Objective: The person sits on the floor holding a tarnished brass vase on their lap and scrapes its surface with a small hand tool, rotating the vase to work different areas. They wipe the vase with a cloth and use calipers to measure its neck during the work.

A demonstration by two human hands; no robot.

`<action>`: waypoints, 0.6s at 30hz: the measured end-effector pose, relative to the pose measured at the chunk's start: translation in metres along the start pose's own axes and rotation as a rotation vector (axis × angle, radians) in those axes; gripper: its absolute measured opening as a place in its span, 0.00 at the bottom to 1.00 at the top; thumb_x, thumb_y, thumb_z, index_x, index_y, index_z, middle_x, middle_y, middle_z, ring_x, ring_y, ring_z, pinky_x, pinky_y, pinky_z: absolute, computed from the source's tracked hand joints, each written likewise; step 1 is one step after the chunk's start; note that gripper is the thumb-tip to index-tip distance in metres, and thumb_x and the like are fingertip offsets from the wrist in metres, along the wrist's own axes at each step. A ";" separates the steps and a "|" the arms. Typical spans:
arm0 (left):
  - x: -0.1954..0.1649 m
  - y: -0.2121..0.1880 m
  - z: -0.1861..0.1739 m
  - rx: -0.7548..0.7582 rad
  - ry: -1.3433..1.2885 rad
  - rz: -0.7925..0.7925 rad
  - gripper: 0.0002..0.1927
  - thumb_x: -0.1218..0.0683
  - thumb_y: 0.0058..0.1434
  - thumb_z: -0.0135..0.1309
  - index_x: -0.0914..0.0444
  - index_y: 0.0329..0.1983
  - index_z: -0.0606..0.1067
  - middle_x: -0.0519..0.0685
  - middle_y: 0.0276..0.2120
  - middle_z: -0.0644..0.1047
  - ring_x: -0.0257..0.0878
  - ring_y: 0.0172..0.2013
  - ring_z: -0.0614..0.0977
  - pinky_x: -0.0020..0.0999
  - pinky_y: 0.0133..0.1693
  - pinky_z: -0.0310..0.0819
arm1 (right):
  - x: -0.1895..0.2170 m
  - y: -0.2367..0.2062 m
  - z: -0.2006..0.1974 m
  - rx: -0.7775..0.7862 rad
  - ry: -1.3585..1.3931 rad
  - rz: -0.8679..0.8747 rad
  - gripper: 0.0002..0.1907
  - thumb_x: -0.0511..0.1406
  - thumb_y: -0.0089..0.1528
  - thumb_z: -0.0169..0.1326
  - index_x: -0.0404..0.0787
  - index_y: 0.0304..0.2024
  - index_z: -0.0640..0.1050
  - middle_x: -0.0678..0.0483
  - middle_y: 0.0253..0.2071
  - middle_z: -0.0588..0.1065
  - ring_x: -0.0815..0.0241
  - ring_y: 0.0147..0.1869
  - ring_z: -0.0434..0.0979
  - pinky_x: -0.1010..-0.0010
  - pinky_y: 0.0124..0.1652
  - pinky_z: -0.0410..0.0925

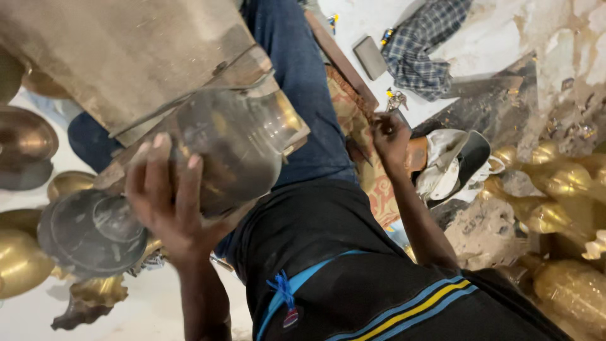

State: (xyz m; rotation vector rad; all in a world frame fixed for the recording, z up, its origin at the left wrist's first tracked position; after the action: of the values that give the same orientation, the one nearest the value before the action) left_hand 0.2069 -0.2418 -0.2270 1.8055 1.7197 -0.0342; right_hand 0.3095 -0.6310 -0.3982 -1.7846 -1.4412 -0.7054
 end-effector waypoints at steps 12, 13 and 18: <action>0.005 0.005 -0.007 0.230 0.000 -0.191 0.52 0.42 0.41 0.74 0.59 0.69 0.67 0.60 0.72 0.64 0.62 0.68 0.69 0.63 0.62 0.66 | 0.023 -0.064 0.019 0.175 -0.691 -0.164 0.23 0.32 0.57 0.59 0.41 0.56 0.75 0.44 0.51 0.74 0.36 0.48 0.75 0.43 0.40 0.70; 0.002 0.008 -0.009 0.209 -0.008 -0.183 0.53 0.42 0.41 0.75 0.58 0.70 0.67 0.59 0.72 0.64 0.62 0.68 0.69 0.61 0.64 0.66 | 0.016 -0.066 0.026 0.255 -0.748 -0.083 0.25 0.31 0.55 0.60 0.41 0.56 0.74 0.43 0.52 0.74 0.34 0.48 0.75 0.42 0.38 0.69; -0.007 0.016 -0.015 0.181 -0.065 -0.270 0.49 0.47 0.40 0.73 0.57 0.68 0.68 0.56 0.72 0.64 0.61 0.67 0.69 0.58 0.65 0.64 | 0.017 -0.060 0.031 0.276 -0.661 -0.110 0.24 0.35 0.55 0.62 0.40 0.53 0.72 0.43 0.45 0.76 0.37 0.46 0.77 0.45 0.41 0.71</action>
State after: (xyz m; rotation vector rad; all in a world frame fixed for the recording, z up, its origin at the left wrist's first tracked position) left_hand 0.2139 -0.2403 -0.2050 1.6627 1.9542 -0.3683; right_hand 0.2540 -0.5894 -0.3913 -1.8026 -1.9592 0.0662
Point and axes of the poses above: each hand's wrist, its own y-axis towards the middle knuckle, its own z-axis out of the palm, x = y × z, the point moved 7 cm from there along y, towards the middle knuckle
